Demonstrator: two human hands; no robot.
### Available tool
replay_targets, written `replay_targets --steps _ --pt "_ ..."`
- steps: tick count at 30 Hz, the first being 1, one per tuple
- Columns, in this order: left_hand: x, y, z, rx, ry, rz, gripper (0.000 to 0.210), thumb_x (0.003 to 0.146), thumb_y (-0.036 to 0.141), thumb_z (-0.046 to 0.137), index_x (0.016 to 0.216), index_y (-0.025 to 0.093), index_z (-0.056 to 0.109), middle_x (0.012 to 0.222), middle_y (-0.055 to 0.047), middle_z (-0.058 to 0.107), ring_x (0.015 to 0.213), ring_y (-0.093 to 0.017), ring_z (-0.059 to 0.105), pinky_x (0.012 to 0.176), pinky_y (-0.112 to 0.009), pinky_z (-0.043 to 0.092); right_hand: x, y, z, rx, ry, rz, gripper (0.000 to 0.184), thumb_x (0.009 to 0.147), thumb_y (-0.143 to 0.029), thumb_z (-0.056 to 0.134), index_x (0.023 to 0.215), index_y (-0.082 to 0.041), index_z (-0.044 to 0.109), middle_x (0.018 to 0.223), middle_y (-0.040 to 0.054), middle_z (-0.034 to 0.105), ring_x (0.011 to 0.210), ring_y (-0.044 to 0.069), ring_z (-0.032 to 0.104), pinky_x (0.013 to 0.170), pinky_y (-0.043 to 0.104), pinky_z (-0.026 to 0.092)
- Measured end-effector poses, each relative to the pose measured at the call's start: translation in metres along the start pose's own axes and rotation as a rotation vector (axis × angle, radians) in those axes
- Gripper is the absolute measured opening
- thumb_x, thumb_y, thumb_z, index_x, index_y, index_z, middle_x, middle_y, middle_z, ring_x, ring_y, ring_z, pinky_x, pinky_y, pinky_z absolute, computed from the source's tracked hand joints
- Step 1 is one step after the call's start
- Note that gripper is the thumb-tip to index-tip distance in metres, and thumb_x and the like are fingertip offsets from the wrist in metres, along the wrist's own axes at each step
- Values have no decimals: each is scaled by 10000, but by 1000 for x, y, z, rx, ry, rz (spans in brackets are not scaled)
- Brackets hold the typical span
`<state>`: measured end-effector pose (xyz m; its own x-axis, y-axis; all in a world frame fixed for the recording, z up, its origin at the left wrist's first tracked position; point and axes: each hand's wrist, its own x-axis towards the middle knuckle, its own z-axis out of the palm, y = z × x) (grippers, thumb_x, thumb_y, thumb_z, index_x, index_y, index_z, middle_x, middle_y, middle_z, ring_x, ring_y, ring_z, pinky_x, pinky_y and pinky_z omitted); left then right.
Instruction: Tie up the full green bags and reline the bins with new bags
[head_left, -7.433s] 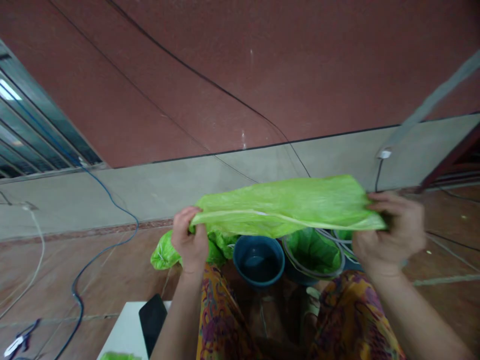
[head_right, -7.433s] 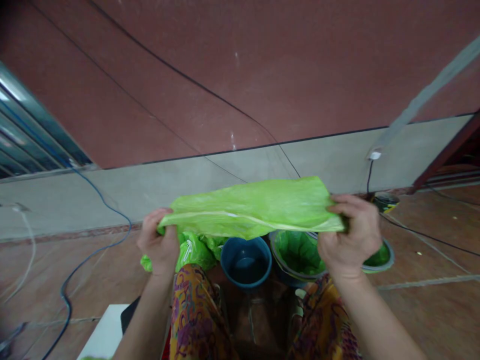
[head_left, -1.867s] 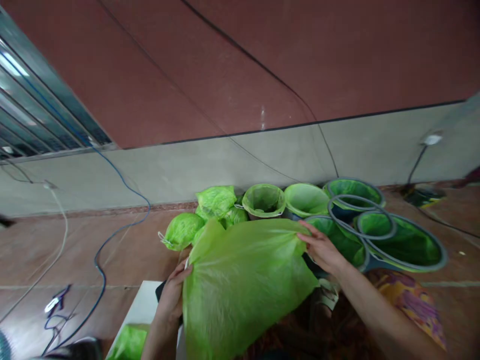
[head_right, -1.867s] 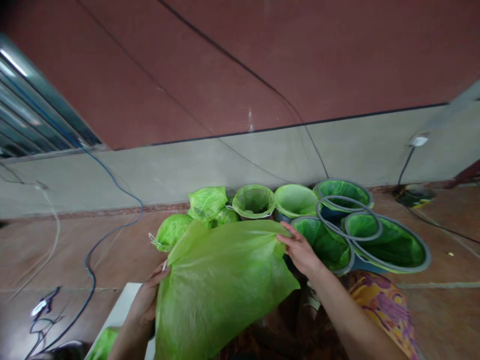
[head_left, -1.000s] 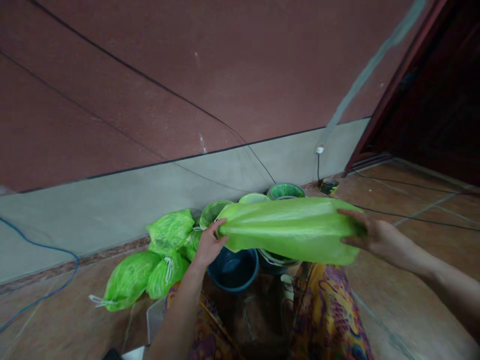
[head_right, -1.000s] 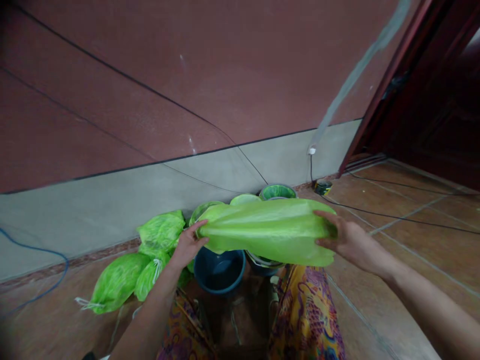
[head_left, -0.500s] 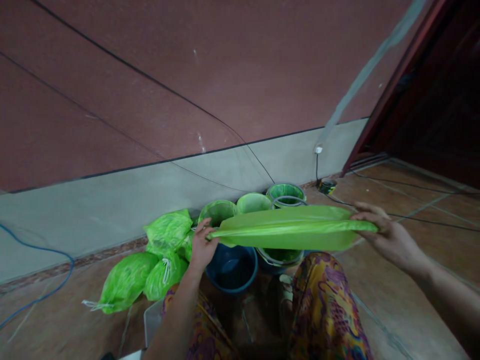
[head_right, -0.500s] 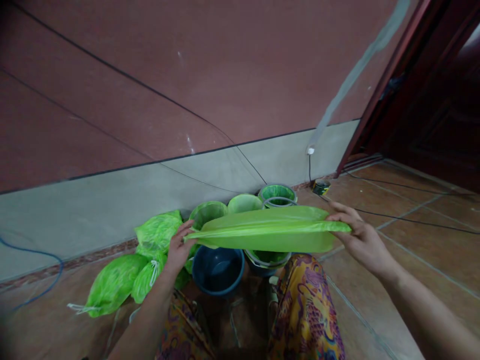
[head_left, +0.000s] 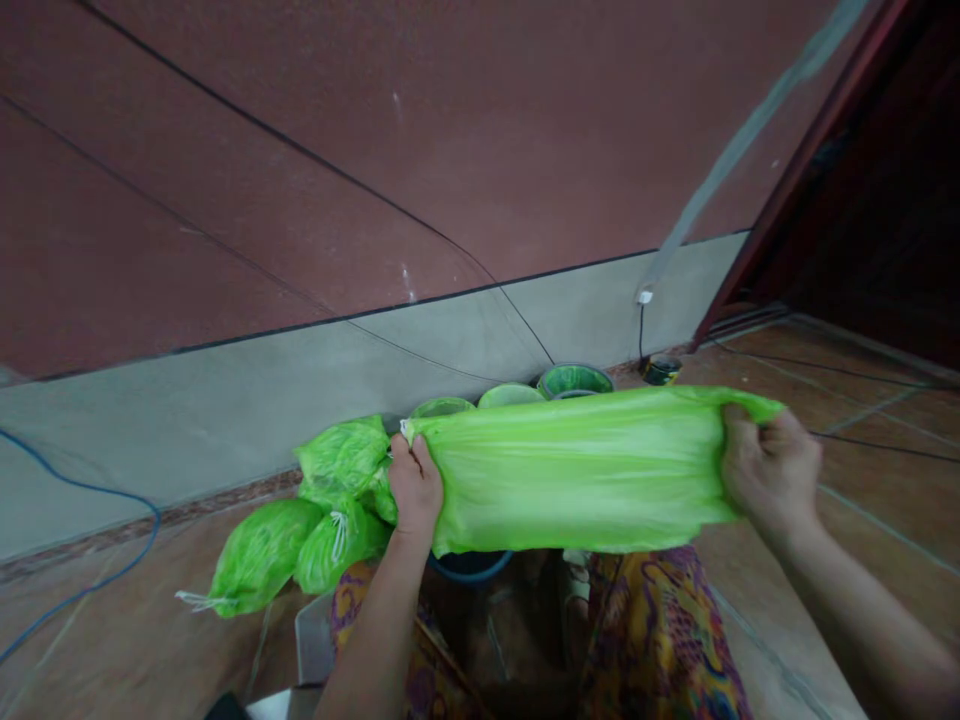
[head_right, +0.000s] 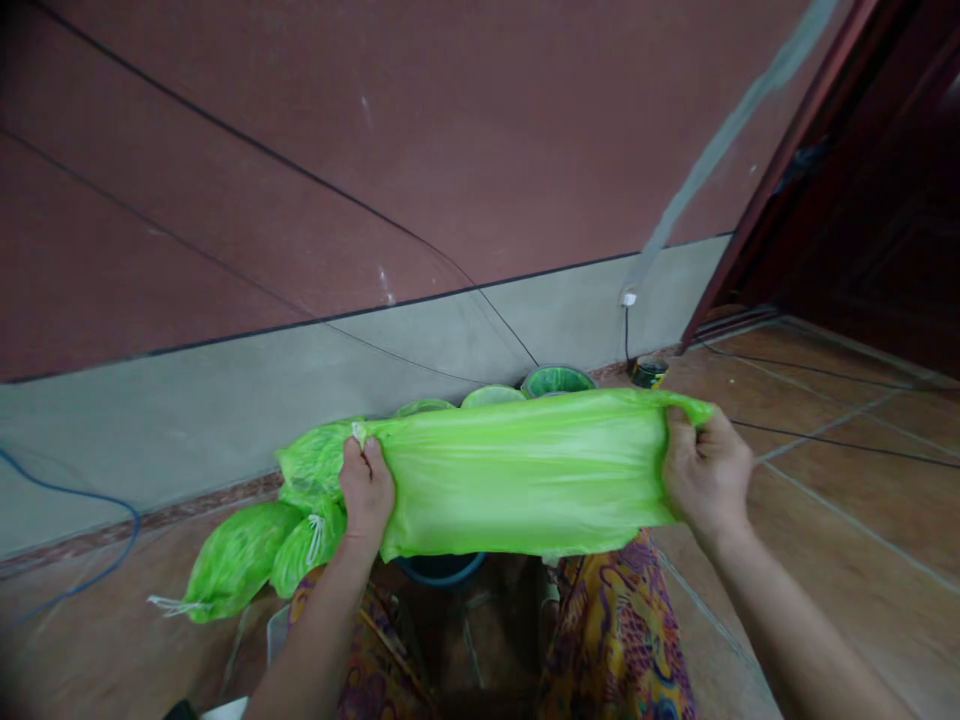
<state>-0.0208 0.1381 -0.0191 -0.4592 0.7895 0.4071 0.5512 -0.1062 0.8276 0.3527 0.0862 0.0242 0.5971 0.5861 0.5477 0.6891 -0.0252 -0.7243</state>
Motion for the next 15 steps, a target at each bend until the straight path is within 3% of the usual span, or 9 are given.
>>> replay_targets --steps 3,8,12,15 --pt "6 -3 3 -29 -206 -86 270 907 416 465 757 205 540 647 -14 579 703 -194 589 729 -312 456 3 10 3 -95 -135 2 281 841 -431 481 794 -187 613 576 -11 516 525 141 460 511 259 325" --pt "-6 -10 -3 -542 -797 -543 440 816 592 584 865 163 667 776 -82 729 850 -241 691 788 -339 530 2 38 15 -21 -313 201 324 815 -451 500 762 -167 648 608 35 602 542 180 537 491 273 368" --pt "-20 -16 -13 -799 -1065 -681 466 633 399 813 986 126 680 820 -83 751 858 -244 716 824 -341 544 10 59 25 -48 -273 249 318 776 -447 540 752 -164 681 589 52 621 556 211 569 480 289 393" --pt "-22 -19 -14 -810 -1136 -661 516 520 210 849 998 107 687 857 -91 760 847 -256 721 833 -352 546 20 71 30 -69 -305 241 315 763 -446 560 715 -161 685 515 50 586 543 235 585 470 310 419"
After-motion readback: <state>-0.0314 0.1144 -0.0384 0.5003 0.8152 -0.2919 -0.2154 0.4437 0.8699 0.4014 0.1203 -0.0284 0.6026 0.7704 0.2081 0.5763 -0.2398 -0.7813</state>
